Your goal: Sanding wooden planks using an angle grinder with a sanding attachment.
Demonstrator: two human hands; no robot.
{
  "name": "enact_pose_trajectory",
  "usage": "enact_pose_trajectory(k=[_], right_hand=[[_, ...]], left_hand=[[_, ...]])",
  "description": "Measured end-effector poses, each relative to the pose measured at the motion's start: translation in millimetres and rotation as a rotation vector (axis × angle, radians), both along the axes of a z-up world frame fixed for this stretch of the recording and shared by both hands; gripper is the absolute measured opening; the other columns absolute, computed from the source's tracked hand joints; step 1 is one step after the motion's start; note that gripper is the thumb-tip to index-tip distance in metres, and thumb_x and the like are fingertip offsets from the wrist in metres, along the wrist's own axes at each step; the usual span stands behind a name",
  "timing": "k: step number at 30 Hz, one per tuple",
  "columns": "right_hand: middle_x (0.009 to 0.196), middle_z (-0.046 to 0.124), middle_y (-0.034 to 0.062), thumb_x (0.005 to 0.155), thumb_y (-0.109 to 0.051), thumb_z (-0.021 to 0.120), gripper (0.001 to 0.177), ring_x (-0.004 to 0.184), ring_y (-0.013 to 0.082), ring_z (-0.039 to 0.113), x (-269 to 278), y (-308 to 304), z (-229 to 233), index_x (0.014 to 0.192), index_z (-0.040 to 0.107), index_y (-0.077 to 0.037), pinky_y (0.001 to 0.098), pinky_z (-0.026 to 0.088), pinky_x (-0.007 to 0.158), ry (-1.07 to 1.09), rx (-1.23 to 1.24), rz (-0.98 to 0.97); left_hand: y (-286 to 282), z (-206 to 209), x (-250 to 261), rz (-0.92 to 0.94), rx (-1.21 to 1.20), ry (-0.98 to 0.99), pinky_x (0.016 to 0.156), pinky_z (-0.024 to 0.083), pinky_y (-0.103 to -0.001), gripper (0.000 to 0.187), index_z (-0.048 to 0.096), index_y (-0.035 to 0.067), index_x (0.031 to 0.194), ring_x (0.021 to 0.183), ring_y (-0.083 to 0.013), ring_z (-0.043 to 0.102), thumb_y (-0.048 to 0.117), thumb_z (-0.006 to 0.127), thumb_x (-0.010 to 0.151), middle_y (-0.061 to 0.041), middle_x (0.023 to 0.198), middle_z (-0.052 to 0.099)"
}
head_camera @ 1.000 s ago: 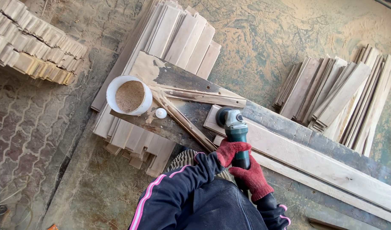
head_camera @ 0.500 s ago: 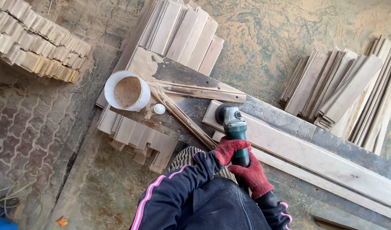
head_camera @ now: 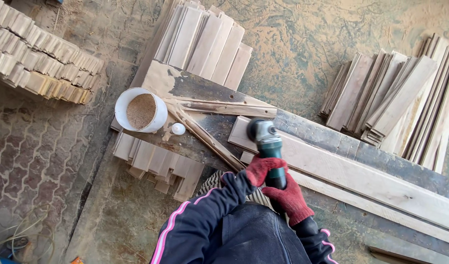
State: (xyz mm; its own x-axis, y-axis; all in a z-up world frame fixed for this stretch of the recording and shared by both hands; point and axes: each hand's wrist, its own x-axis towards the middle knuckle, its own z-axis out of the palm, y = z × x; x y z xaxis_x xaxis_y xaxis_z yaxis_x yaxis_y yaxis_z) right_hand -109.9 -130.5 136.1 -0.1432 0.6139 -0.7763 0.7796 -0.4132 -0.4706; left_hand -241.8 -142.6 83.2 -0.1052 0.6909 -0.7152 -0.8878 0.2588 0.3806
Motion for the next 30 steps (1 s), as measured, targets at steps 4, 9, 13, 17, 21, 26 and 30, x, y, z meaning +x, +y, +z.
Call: enact_pose_trajectory(k=[4,9,13,17,21,26,30], right_hand=[[0.086,0.067,0.0222,0.071,-0.008,0.084,0.057,0.065,0.0305,0.063,40,2,11,0.122,0.061,0.003,0.0395,0.052,0.057,0.172,-0.03,-0.399],[0.072,0.064,0.0232,0.077,-0.006,0.078,0.046,0.053,0.0322,0.06,96,-18,2,0.117,0.058,0.002,0.0385,0.045,0.044,0.25,0.052,-0.764],[0.077,0.067,0.023,0.075,-0.011,0.081,0.047,0.06,0.0332,0.065,117,-23,-2,0.117,0.063,0.004,0.0406,0.05,0.051,0.162,0.069,-0.815],[0.077,0.067,0.0223,0.073,-0.007,0.083,0.048,0.06,0.0314,0.063,107,-25,-6,0.117,0.065,0.004,0.0398,0.049,0.051,0.175,0.051,-0.74],[0.088,0.073,0.0215,0.07,-0.004,0.085,0.053,0.071,0.0297,0.066,81,-18,-4,0.12,0.068,0.003,0.0395,0.053,0.064,0.19,0.061,-0.571],[0.104,0.074,0.0209,0.066,-0.006,0.087,0.066,0.09,0.0289,0.068,33,-5,14,0.128,0.065,-0.001,0.0399,0.055,0.082,0.176,-0.02,-0.406],[0.102,0.076,0.0189,0.066,-0.01,0.088,0.064,0.09,0.0273,0.069,11,3,8,0.126,0.067,-0.002,0.0381,0.056,0.082,0.176,-0.023,-0.271]], left_hand=[[35,-8,39,-0.314,0.187,-0.121,0.072,0.062,-0.033,0.045,0.062,-0.001,0.107,0.071,-0.0241,0.071,0.005,0.085,0.068,-0.014,0.086,0.072],[60,-2,109,-0.611,0.121,-0.046,0.07,0.06,-0.032,0.055,0.066,-0.003,0.113,0.072,-0.0231,0.068,0.015,0.086,0.065,-0.014,0.09,0.071],[62,-10,137,-0.714,0.144,-0.011,0.074,0.059,-0.034,0.053,0.069,-0.001,0.109,0.075,-0.0228,0.068,0.019,0.087,0.064,-0.012,0.091,0.072],[52,-21,118,-0.647,0.116,-0.05,0.074,0.06,-0.032,0.052,0.067,-0.001,0.107,0.075,-0.0233,0.069,0.016,0.089,0.063,-0.013,0.091,0.072],[35,-13,81,-0.494,0.141,-0.088,0.07,0.06,-0.031,0.038,0.069,-0.002,0.105,0.074,-0.0234,0.071,0.008,0.083,0.071,-0.013,0.09,0.073],[20,-18,37,-0.341,0.164,-0.099,0.071,0.061,-0.032,0.032,0.069,-0.001,0.101,0.072,-0.0228,0.071,0.008,0.083,0.074,-0.014,0.086,0.073],[16,-18,17,-0.219,0.179,-0.116,0.072,0.062,-0.034,0.037,0.065,-0.003,0.106,0.074,-0.0257,0.072,0.005,0.082,0.074,-0.015,0.088,0.072]])
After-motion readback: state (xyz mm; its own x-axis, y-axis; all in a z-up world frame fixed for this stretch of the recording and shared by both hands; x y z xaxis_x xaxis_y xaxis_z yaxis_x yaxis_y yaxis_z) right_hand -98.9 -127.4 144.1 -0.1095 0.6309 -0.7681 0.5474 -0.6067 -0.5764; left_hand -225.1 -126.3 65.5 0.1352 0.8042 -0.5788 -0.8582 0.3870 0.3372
